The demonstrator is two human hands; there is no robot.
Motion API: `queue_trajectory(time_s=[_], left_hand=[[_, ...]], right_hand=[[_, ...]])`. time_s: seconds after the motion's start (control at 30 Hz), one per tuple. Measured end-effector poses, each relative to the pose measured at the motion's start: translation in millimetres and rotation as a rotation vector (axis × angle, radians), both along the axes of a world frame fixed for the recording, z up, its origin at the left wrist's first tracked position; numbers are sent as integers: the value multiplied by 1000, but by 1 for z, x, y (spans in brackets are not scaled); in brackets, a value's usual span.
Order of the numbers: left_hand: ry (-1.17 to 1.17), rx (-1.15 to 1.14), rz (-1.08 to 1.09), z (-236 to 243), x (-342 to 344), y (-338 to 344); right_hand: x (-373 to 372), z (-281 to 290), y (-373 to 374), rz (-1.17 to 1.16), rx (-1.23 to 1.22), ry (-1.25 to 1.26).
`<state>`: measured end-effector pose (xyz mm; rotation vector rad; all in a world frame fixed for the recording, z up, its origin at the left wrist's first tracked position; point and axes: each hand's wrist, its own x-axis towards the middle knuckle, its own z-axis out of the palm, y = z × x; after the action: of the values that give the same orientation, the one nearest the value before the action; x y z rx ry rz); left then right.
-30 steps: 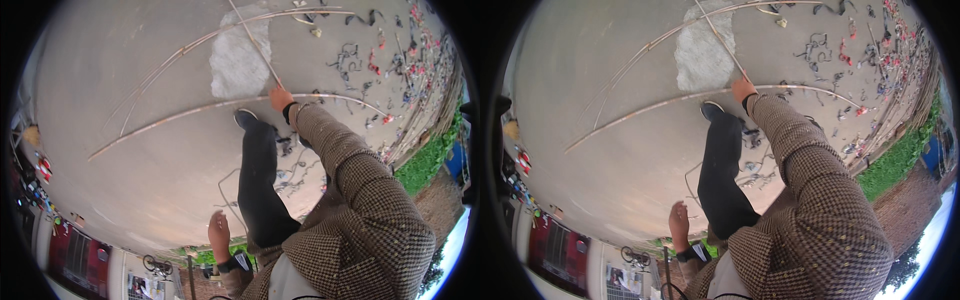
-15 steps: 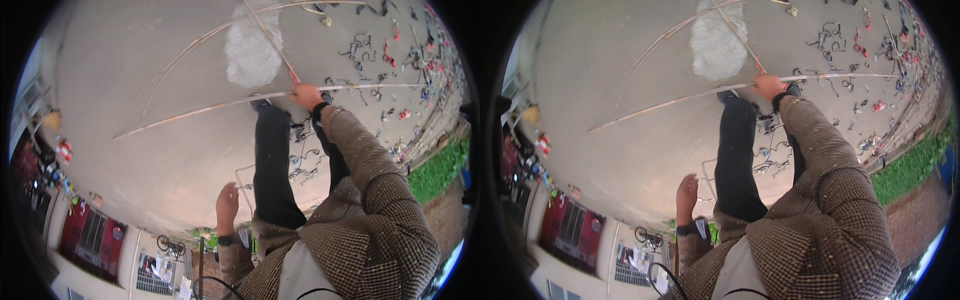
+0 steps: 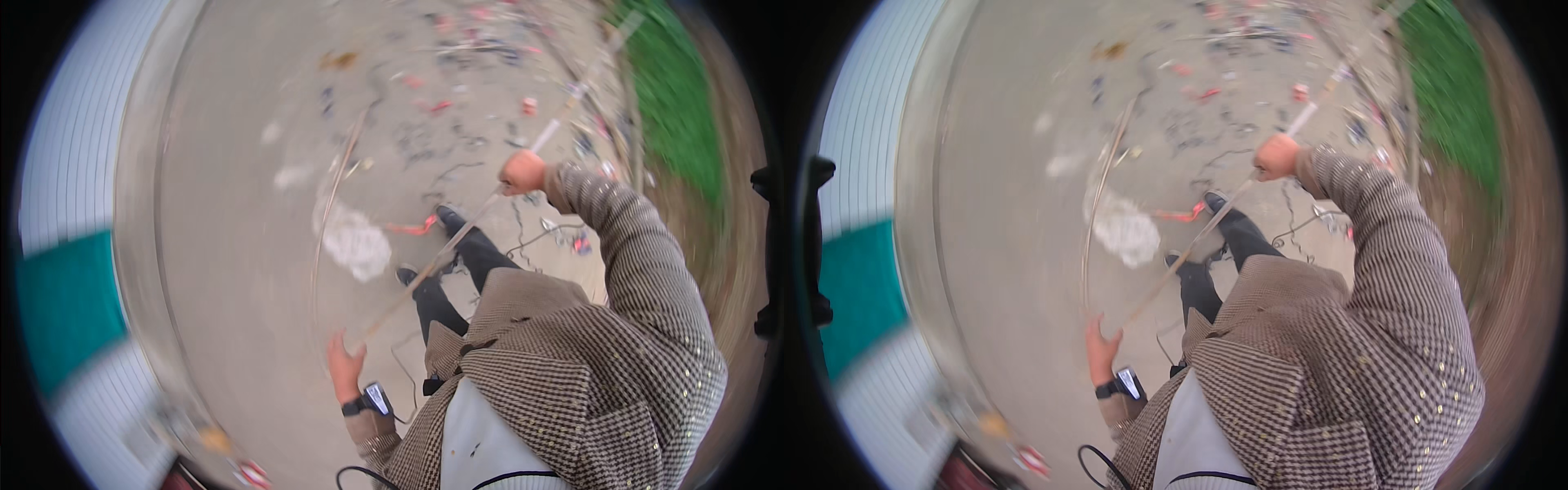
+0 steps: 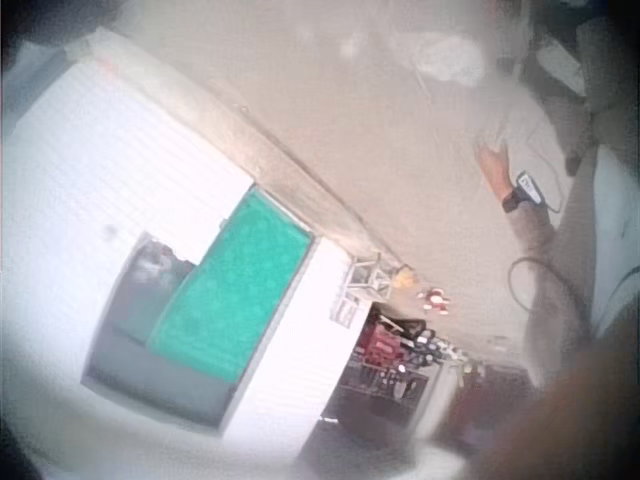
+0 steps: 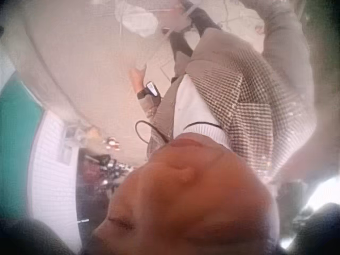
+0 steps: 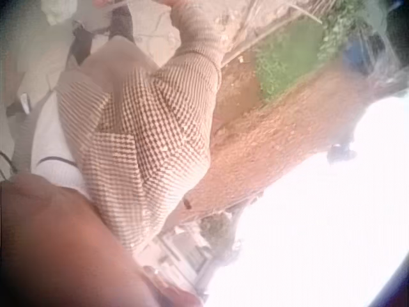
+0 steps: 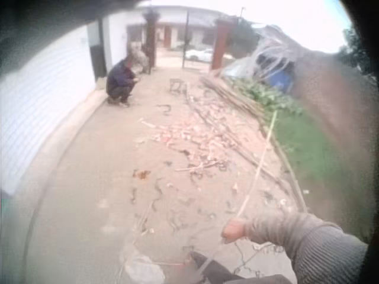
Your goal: The person uses a knife to strip the outer layer from bamboo poles, rotating the poles and peeling away the material. The person occasionally picks up new poles from the ground and continues the stripping process.
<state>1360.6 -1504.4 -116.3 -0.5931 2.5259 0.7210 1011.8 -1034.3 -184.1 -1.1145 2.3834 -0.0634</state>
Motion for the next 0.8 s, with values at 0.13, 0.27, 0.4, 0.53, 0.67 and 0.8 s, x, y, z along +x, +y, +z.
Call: queue_trajectory(time_s=[0.13,0.27,0.4,0.53,0.67,0.8], left_hand=[[31,134,-341,-36,-68,47],[-189,221,-464,-52,-137,89],[-306,198,-629,-61,-205,119],[61,175,-760,-61,-283,149],[365,33,-972,-53,-357,186],[585,-127,-997,-49,-425,244]], right_hand=[[8,73,129,-154,-48,156],[57,118,217,-389,10,215],[124,136,267,-650,8,250],[174,148,293,-869,14,353],[217,148,282,-1093,33,343],[243,144,278,-1282,8,375]])
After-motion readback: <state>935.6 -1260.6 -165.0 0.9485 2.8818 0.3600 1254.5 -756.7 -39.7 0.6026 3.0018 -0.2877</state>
